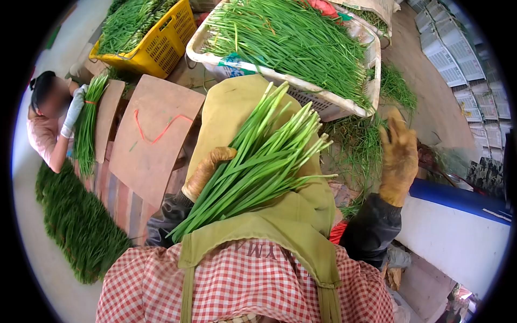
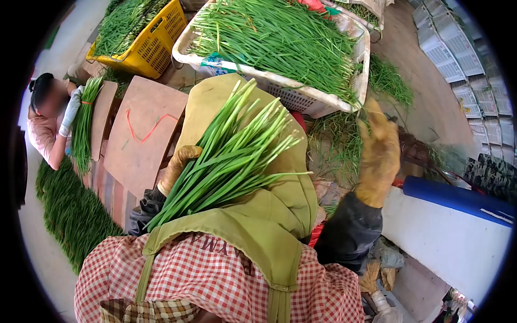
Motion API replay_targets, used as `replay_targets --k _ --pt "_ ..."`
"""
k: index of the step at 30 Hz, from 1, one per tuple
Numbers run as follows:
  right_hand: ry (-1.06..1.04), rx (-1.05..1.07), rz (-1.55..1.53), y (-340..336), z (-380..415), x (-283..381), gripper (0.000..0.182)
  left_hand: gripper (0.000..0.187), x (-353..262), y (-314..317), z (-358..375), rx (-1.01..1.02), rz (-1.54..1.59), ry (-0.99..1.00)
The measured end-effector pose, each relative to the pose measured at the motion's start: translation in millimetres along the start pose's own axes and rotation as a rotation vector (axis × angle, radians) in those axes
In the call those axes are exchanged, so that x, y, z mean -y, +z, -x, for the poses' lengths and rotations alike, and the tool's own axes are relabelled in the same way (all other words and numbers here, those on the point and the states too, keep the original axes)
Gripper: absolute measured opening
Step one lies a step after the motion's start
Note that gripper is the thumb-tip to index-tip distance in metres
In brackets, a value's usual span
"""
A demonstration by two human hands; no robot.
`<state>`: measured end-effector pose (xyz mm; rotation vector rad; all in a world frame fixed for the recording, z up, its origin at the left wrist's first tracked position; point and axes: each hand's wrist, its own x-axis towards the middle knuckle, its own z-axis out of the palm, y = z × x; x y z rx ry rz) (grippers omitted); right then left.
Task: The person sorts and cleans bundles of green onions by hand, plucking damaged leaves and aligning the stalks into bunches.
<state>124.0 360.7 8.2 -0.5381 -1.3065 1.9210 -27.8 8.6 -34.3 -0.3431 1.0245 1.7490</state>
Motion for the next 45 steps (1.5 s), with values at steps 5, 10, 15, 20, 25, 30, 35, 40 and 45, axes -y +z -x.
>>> replay_targets --k 5,10,15,20,25,30,35,40,45 --pt "0.498 0.137 0.409 -80.7 62.2 -40.7 0.063 0.023 -7.8 0.3 1.5 0.058 0.061 -0.030" --pt "0.556 0.341 0.125 21.9 99.6 -55.7 0.070 0.046 -7.0 24.2 14.1 0.227 0.228 -0.193" --pt "0.403 0.428 -0.279 111.1 54.3 -53.0 0.082 0.062 -12.9 51.1 22.9 0.666 -0.509 0.079" --pt "0.408 0.389 -0.069 158.8 34.0 -48.6 0.037 0.061 4.9 33.5 24.4 0.726 -0.361 -0.030" --pt "0.469 0.517 -0.015 223.0 30.4 -51.3 0.032 0.038 -3.5 13.8 37.1 0.707 -0.283 0.064" --pt "0.435 0.902 0.140 318.8 39.1 -66.8 0.054 0.040 -21.0 -39.3 75.2 0.525 0.163 -0.108" --pt "0.771 0.988 -0.222 383.5 12.7 -172.0 0.089 0.041 -55.0 -148.6 147.0 0.199 0.114 0.200" --pt "-0.462 1.206 1.245 381.3 79.3 -316.9 0.034 0.032 -98.1 -222.7 210.4 -0.297 -0.085 0.568" --pt "-0.404 1.255 1.560 408.4 130.7 -347.3 0.026 0.043 -140.7 -267.4 160.5 -0.585 -0.684 0.762"
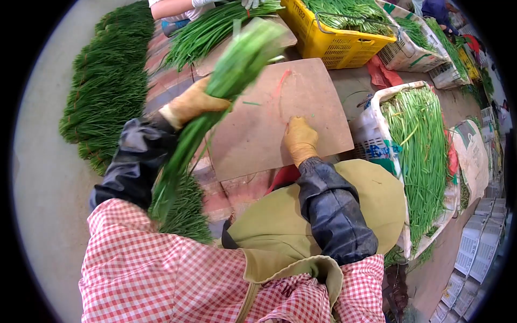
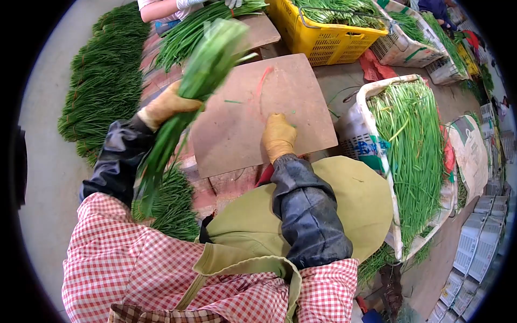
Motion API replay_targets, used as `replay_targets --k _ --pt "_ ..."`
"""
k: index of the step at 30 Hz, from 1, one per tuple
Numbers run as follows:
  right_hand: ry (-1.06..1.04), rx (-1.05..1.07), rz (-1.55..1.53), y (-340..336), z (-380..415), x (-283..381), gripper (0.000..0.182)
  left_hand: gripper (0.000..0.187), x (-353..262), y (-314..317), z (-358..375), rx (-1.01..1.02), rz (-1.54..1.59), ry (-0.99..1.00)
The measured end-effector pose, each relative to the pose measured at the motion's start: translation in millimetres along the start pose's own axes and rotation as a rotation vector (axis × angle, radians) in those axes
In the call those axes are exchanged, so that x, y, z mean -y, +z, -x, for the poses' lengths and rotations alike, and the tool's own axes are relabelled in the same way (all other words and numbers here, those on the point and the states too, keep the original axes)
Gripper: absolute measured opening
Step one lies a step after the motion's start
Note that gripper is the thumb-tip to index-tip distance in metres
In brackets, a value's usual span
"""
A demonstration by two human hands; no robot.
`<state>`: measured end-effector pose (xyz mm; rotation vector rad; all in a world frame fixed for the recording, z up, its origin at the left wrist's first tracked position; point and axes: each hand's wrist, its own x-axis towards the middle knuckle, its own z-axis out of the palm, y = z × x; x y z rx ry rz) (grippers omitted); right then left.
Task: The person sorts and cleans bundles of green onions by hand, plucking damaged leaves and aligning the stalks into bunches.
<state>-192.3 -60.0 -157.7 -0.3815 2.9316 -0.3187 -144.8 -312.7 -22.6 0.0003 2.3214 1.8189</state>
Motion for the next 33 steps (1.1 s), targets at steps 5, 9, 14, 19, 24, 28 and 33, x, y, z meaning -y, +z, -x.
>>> replay_targets --k 5,9,14,19,24,28,33 --pt "-0.036 0.068 -0.185 2.4 -1.3 -8.9 0.027 0.075 46.0 83.4 -61.7 0.025 -1.105 -0.093" --pt "0.052 0.148 -0.218 -1.7 -1.7 -13.7 0.029 0.080 91.1 101.0 -75.6 0.000 -1.117 -0.024" --pt "0.025 0.164 -0.232 -2.0 -4.5 -13.2 0.030 0.083 71.6 92.7 -72.5 -0.029 -1.054 0.049" --pt "-0.192 0.002 -0.159 12.8 -5.0 -29.2 0.032 0.079 68.3 93.9 -89.8 -0.005 -1.093 0.264" --pt "-0.015 0.155 -0.295 -7.8 4.3 -20.0 0.030 0.073 86.8 101.1 -102.3 0.086 -1.271 0.234" --pt "0.104 0.154 -0.332 -4.7 5.5 -21.2 0.032 0.074 91.4 108.4 -104.8 0.052 -1.292 0.133" --pt "0.054 0.017 -0.422 10.7 19.6 -27.1 0.023 0.063 125.7 115.0 -103.0 -0.182 -1.194 0.111"
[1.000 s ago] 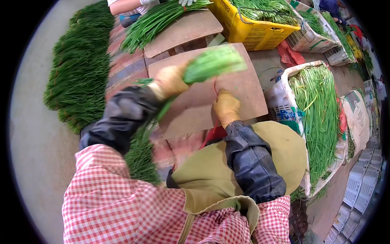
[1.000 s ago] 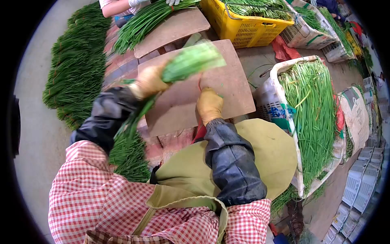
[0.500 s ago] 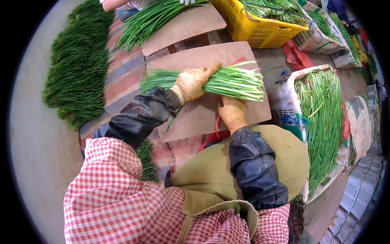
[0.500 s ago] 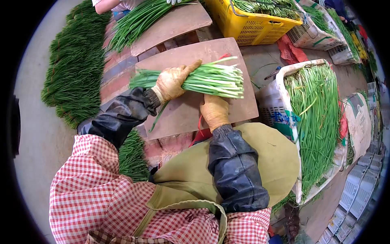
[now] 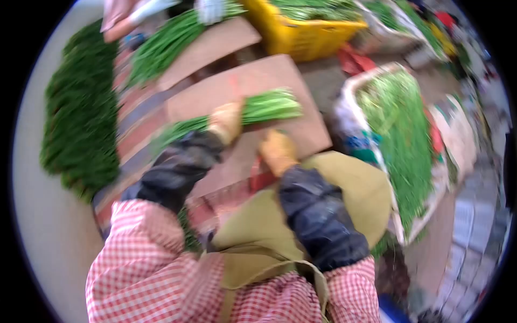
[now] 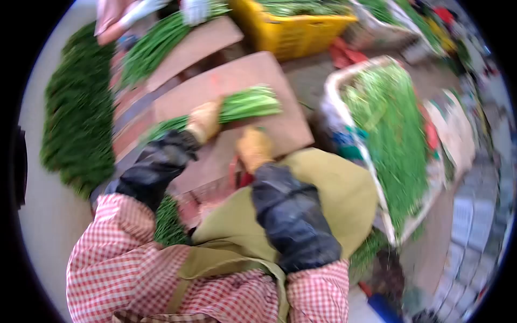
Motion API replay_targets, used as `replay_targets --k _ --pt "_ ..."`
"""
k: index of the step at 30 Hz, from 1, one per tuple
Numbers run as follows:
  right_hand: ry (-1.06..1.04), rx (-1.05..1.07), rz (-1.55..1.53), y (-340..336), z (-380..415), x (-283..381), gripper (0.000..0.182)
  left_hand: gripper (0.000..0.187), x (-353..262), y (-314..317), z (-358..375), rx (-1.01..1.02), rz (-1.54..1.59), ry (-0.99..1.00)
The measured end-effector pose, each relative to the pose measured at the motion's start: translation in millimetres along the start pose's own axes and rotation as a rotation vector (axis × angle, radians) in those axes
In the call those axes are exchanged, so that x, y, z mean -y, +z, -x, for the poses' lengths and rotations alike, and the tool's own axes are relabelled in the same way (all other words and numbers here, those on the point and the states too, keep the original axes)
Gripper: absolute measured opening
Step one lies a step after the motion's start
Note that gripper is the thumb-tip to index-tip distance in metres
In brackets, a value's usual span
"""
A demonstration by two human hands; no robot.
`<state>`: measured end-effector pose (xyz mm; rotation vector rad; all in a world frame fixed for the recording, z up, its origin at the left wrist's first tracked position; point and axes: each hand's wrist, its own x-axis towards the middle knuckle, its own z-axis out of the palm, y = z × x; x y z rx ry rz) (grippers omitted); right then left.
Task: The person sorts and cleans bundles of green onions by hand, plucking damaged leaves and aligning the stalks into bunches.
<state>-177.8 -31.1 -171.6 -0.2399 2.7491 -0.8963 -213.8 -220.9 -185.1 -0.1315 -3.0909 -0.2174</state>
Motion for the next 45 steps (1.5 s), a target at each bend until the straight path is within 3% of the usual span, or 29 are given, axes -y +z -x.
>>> replay_targets --k 1,2,3,5,8,11,13,15,17,19,20,23,24,25,27,28,29,31,33,35,37,39,41,43,44,45 --pt "0.033 0.051 0.028 -3.5 2.9 8.0 0.020 0.062 1.5 -3.8 4.4 0.054 0.066 -0.020" --pt "0.059 -0.019 0.032 4.3 4.5 8.8 0.019 0.053 -3.7 -8.5 9.9 -0.020 0.065 0.002" --pt "0.050 -0.015 0.017 13.4 1.4 6.6 0.018 0.063 4.1 4.8 15.7 -0.086 0.026 -0.006" --pt "0.051 -0.029 0.028 18.5 -0.3 9.2 0.017 0.085 4.4 -5.6 16.0 0.042 0.001 -0.096" --pt "0.143 0.118 -0.017 2.7 -1.3 14.3 0.023 0.090 13.3 -12.0 7.5 0.144 0.076 -0.124" --pt "0.007 0.040 -0.132 -62.6 31.5 12.2 0.033 0.107 19.8 -27.3 -2.1 0.273 0.043 -0.154" --pt "-0.055 -0.123 -0.328 -117.6 58.8 -4.4 0.041 0.114 23.1 -26.0 -2.6 0.303 0.026 -0.127" --pt "-0.158 -0.504 -0.583 -163.1 95.6 -39.0 0.030 0.121 14.9 -33.4 1.7 0.327 0.007 -0.117" --pt "-0.050 -0.660 -0.511 -218.5 133.8 -85.6 0.025 0.130 5.6 -45.6 12.3 0.357 0.033 -0.082" --pt "0.152 -0.832 -0.416 -245.5 156.5 -174.7 0.026 0.133 12.7 -46.5 17.8 0.351 0.089 -0.071" --pt "0.232 -0.946 -0.191 -259.4 172.6 -216.9 0.031 0.135 18.0 -43.4 18.3 0.352 0.155 -0.068" --pt "0.482 -0.964 0.180 -300.7 217.9 -335.3 0.028 0.136 29.7 -33.4 15.7 0.280 -0.019 -0.155" --pt "0.651 -0.918 0.279 -312.5 227.3 -359.0 0.034 0.131 7.3 -52.9 15.2 0.283 -0.013 -0.184" --pt "0.649 -0.917 0.270 -321.3 231.4 -382.7 0.034 0.131 -0.3 -58.1 11.8 0.281 -0.021 -0.187" --pt "0.790 -0.804 0.441 -329.5 230.0 -422.6 0.045 0.122 -13.0 -65.8 5.4 0.181 -0.006 -0.017" --pt "0.881 -0.708 0.376 -334.8 223.6 -423.1 0.056 0.111 -47.9 -84.5 3.2 0.215 0.025 0.004" --pt "0.875 -0.703 0.366 -335.0 217.5 -429.9 0.056 0.111 -67.6 -85.8 -2.9 0.214 0.015 -0.004" --pt "0.811 -0.546 0.302 -335.5 205.6 -442.9 0.056 0.103 -99.7 -86.9 -15.1 0.161 0.034 0.227" --pt "0.783 -0.584 0.230 -334.7 203.0 -470.4 0.050 0.098 -153.1 -96.6 -25.2 0.169 0.014 0.289" --pt "0.708 -0.777 -0.085 -336.5 209.6 -483.7 0.043 0.093 -211.1 -109.4 -37.1 0.176 0.002 0.366" --pt "0.703 -0.783 0.009 -343.3 217.2 -470.4 0.039 0.082 -268.6 -123.2 -47.8 0.306 0.119 0.462" --pt "0.704 -0.818 -0.010 -353.5 229.1 -448.9 0.038 0.078 -311.6 -115.8 -61.0 0.274 0.098 0.566" --pt "0.711 -0.900 0.071 -352.0 246.9 -470.2 0.037 0.070 -359.3 -110.5 -67.6 0.243 0.138 0.713" --pt "0.654 -0.912 -0.257 -356.9 272.9 -483.6 0.031 0.065 -407.7 -102.4 -67.5 0.179 0.219 0.914" --pt "0.648 -0.940 -0.488 -367.0 286.7 -446.7 0.024 0.064 -436.8 -104.7 -59.2 0.163 0.240 0.952" --pt "0.653 -0.954 -0.474 -374.5 303.4 -424.5 0.024 0.065 -457.3 -91.7 -58.6 0.124 0.297 1.043"
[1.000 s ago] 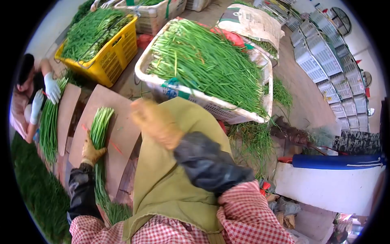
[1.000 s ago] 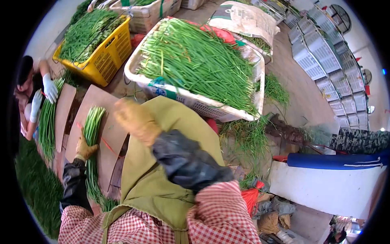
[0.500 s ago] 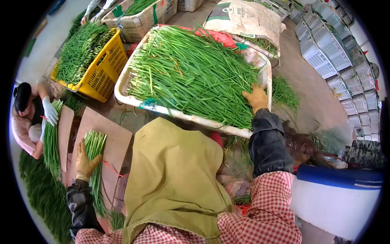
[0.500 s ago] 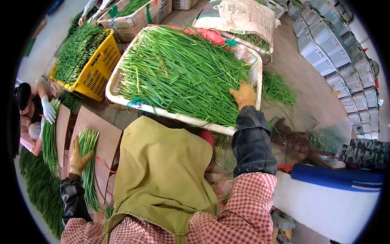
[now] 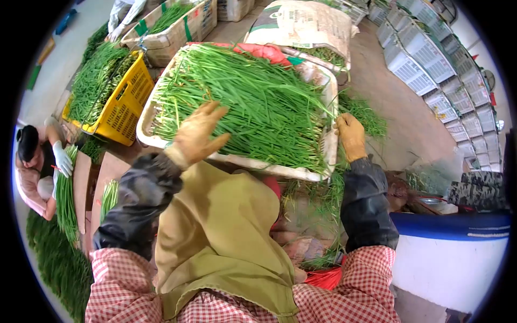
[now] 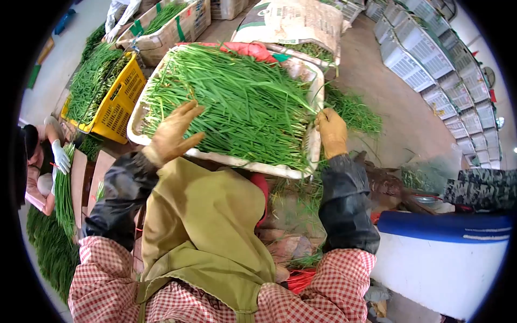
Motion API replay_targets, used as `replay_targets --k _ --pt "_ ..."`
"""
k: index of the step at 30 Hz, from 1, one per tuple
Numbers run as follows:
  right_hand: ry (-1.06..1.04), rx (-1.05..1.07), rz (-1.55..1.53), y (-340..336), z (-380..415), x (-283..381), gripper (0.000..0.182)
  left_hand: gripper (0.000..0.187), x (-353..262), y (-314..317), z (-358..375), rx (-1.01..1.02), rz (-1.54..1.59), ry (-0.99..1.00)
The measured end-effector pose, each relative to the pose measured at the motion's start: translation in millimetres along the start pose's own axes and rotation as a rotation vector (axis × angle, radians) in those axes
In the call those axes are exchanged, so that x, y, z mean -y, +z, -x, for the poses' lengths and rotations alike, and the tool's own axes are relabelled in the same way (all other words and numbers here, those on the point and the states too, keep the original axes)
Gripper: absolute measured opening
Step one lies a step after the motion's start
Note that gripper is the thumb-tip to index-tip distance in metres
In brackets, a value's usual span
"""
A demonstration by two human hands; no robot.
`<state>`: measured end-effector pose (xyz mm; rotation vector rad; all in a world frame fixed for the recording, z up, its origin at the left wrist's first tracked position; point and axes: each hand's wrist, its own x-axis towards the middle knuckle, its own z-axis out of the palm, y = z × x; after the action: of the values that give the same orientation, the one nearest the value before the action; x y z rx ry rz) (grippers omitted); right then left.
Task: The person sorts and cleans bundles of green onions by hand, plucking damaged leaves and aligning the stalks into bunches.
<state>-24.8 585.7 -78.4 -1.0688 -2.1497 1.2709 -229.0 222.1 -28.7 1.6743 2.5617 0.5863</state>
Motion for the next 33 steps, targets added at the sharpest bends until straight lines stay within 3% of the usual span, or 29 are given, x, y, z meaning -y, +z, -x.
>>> replay_targets --k 4,6,8,9,10,12,13,14,20,22,23,25,26,28,30,33 --pt "-0.020 0.002 0.125 -64.8 71.3 56.8 0.017 0.085 -88.1 25.8 -62.7 -0.093 0.048 0.152" --pt "0.021 0.143 0.062 -95.7 102.0 77.3 0.018 0.093 -128.5 29.9 -77.5 -0.162 0.038 0.267" --pt "0.071 0.172 0.001 -124.4 137.3 106.9 0.018 0.101 -160.0 31.0 -87.1 -0.081 0.066 0.309" --pt "0.120 0.226 -0.067 -136.4 151.7 117.6 0.019 0.079 -172.4 37.7 -85.7 -0.220 0.123 0.367" --pt "0.118 0.202 -0.065 -148.5 162.6 123.2 0.019 0.079 -177.2 49.6 -86.5 -0.226 0.129 0.389" --pt "0.149 0.258 -0.216 -169.1 183.0 128.0 0.019 0.048 -183.7 69.6 -85.9 0.482 1.082 0.233" --pt "0.122 0.183 -0.283 -171.3 190.2 126.8 0.022 0.024 -193.9 59.5 -72.6 0.636 1.295 0.249" --pt "0.116 0.173 -0.285 -175.6 193.7 122.6 0.022 0.026 -209.0 40.3 -50.1 0.716 1.473 0.096" --pt "-0.022 0.093 -0.351 -185.4 185.5 80.9 0.025 0.035 -224.7 31.0 14.7 0.799 1.621 -0.091" --pt "-0.010 -0.190 -0.508 -198.2 171.2 51.2 0.028 0.035 -216.1 33.7 28.3 0.781 1.675 -0.136" --pt "-0.011 -0.182 -0.512 -205.7 167.6 34.5 0.028 0.035 -212.1 33.6 33.7 0.759 1.733 -0.171" --pt "0.184 -0.347 -0.295 -216.9 160.0 2.6 0.037 0.035 -206.9 31.8 41.8 0.687 1.749 -0.203" --pt "0.177 -0.341 -0.294 -211.0 162.0 -15.7 0.037 0.035 -204.9 30.7 44.3 0.621 1.765 -0.230" --pt "-0.073 -0.531 1.015 -201.6 173.7 -46.0 0.048 0.035 -200.4 27.3 45.5 0.597 1.762 -0.178" --pt "0.153 -0.215 -0.051 -154.8 213.4 24.8 0.056 0.028 -202.1 26.2 50.6 0.542 1.743 -0.170" --pt "0.023 0.036 -0.368 -97.1 253.8 83.6 0.049 0.032 -207.5 23.9 54.4 0.542 1.692 -0.213"
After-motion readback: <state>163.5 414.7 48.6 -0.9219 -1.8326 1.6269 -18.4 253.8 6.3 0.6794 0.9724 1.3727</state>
